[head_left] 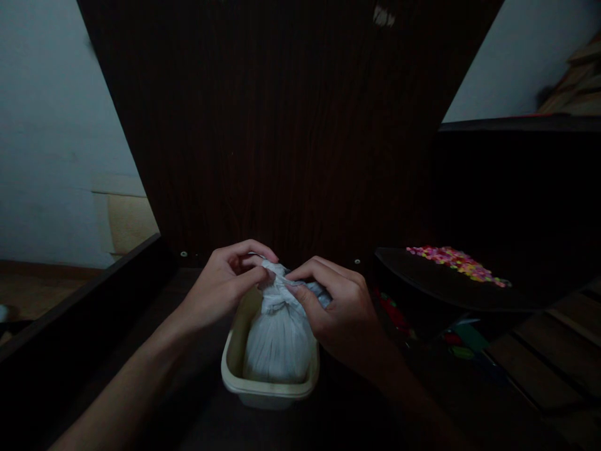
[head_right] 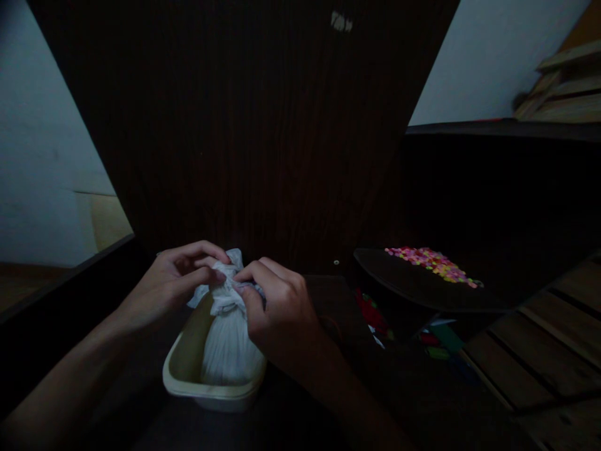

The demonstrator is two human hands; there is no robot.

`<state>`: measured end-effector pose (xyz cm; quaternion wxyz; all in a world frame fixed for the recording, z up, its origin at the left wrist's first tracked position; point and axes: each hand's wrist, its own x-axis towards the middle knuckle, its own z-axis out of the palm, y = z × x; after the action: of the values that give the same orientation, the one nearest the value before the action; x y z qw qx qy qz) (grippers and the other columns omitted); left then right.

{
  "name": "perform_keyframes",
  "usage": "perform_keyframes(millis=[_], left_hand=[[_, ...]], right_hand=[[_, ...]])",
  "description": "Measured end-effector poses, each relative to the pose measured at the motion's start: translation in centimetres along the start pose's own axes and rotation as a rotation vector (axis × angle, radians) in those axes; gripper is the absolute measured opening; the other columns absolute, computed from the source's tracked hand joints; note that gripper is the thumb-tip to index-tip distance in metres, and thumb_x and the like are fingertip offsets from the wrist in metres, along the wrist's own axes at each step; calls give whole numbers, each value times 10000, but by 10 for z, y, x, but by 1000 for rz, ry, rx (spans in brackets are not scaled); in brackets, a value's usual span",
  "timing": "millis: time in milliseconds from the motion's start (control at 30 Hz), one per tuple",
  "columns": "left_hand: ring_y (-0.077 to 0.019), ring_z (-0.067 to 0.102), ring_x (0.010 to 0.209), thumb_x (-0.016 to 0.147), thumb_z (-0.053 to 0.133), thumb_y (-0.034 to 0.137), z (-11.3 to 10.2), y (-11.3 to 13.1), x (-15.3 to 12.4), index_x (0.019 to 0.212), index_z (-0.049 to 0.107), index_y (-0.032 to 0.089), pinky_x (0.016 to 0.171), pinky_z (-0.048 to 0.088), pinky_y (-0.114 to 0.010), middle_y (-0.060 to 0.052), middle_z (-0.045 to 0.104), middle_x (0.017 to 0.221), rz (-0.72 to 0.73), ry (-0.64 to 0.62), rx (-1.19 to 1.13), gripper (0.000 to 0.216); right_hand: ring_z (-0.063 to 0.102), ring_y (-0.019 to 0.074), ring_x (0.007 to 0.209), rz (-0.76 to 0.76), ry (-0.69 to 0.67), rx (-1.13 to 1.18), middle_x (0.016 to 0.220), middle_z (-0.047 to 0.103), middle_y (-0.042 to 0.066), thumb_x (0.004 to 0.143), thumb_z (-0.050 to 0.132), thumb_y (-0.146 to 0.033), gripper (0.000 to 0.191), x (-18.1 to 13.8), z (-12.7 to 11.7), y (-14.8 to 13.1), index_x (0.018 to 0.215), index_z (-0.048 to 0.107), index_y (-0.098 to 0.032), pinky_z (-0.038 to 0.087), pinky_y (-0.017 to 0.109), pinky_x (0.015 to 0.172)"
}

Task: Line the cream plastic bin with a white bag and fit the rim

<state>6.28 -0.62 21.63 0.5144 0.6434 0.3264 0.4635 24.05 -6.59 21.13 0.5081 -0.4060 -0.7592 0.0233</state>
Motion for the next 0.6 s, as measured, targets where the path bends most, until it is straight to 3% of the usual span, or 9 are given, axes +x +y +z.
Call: perform_keyframes(millis=[233, 367, 500, 600], left_hand=[[-85, 554, 534, 631, 745, 177, -4, -6, 4, 781, 718, 169, 494, 410, -150, 39, 680, 610, -59, 68, -162, 152], [-94, 588, 566, 669, 813, 218, -3, -4, 1, 834, 713, 162, 538, 445, -160, 21, 713, 654, -34, 14, -100, 201], [-128, 631, 622, 687, 839, 288, -1, -1, -1, 873, 703, 159, 590, 483, -201, 1, 722, 706, -19, 12, -20, 264], [-133, 632, 629, 686, 839, 310, 0, 2, -2, 862, 705, 156, 591, 475, -209, 3, 704, 703, -9, 26, 40, 269]], right_hand=[[608, 103, 695, 41, -5, 39, 752, 650, -27, 853, 624, -19, 154, 1, -5, -2, 804, 649, -163, 434, 213, 655], [641, 122, 763, 103, 25, 29, 832, 677, -16, 901, 636, -125, 56, 0, -3, -5, 900, 642, -181, 480, 225, 725], [678, 161, 989, 101, -34, 54, 1113, 717, 30, 898, 691, -185, 304, 0, 2, -5, 1198, 641, -201, 514, 259, 878], [685, 156, 959, 38, -58, 61, 1039, 732, 39, 942, 604, -113, 205, 0, 4, -1, 1095, 716, -190, 512, 264, 873]])
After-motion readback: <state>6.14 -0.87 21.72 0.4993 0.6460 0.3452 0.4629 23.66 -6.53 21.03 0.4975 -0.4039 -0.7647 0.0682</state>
